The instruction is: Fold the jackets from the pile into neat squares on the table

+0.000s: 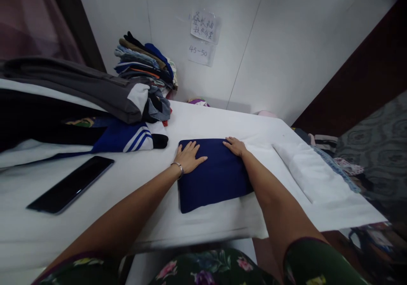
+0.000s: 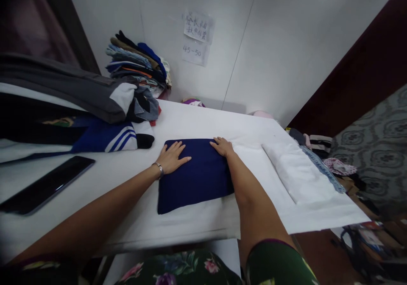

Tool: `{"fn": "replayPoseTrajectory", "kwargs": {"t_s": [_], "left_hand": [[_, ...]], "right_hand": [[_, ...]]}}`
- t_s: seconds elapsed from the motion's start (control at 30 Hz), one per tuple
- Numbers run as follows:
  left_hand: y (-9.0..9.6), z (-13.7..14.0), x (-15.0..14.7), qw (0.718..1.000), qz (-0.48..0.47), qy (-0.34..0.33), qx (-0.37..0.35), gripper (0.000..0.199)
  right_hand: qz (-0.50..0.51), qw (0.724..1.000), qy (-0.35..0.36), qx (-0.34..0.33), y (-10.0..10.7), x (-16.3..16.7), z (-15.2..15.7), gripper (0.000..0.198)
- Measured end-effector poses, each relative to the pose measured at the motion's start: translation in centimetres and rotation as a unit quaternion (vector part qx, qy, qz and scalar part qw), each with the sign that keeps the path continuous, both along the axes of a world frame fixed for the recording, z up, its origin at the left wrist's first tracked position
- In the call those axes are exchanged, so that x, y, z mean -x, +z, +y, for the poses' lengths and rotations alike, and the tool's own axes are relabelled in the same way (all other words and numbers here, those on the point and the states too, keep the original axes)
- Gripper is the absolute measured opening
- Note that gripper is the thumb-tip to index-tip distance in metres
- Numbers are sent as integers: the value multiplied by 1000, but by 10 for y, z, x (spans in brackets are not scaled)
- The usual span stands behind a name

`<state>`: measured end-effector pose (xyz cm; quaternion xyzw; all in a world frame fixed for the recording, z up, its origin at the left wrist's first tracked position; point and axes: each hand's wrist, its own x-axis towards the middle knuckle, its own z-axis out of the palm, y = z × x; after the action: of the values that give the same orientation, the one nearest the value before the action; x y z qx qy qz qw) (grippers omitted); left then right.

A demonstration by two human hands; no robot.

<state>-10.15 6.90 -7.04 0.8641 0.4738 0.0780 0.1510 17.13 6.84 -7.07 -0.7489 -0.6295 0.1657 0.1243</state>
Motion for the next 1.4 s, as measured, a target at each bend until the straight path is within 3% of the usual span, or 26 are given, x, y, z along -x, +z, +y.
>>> {"fn": "replayPoseTrajectory", "kwargs": {"t_s": [0.2,0.4,0.57,0.73,0.87,1.03,1.23,1.4], "left_hand": [[-1,2,1,1000,-11,-3,-2,79],[-3,5,0,1000,-25,4,-1,77],[3,7,2,995,-91,21,20,68],[10,-15,29,972,-234,26,11,62],[5,-65,59,982,-176,-55,-32,70],[-5,-117,81,988,-99,-108,-52,77],[-11,-125,77,980,-83,-129,-124,55],[-12,-129,69,976,-46,-134,-163,55]], "right_hand": [[95,994,-7,-51,15,-9,-20,67],[267,955,-61,-111,24,-21,-106,64],[249,955,-77,-139,13,-27,-182,62],[142,969,32,-201,-6,-31,-227,63],[19,977,84,-193,-15,-28,-234,66],[-79,981,72,-163,-20,-26,-223,57],[-53,977,124,-163,-22,-41,-215,57],[-26,975,136,-174,-20,-47,-212,63]]}}
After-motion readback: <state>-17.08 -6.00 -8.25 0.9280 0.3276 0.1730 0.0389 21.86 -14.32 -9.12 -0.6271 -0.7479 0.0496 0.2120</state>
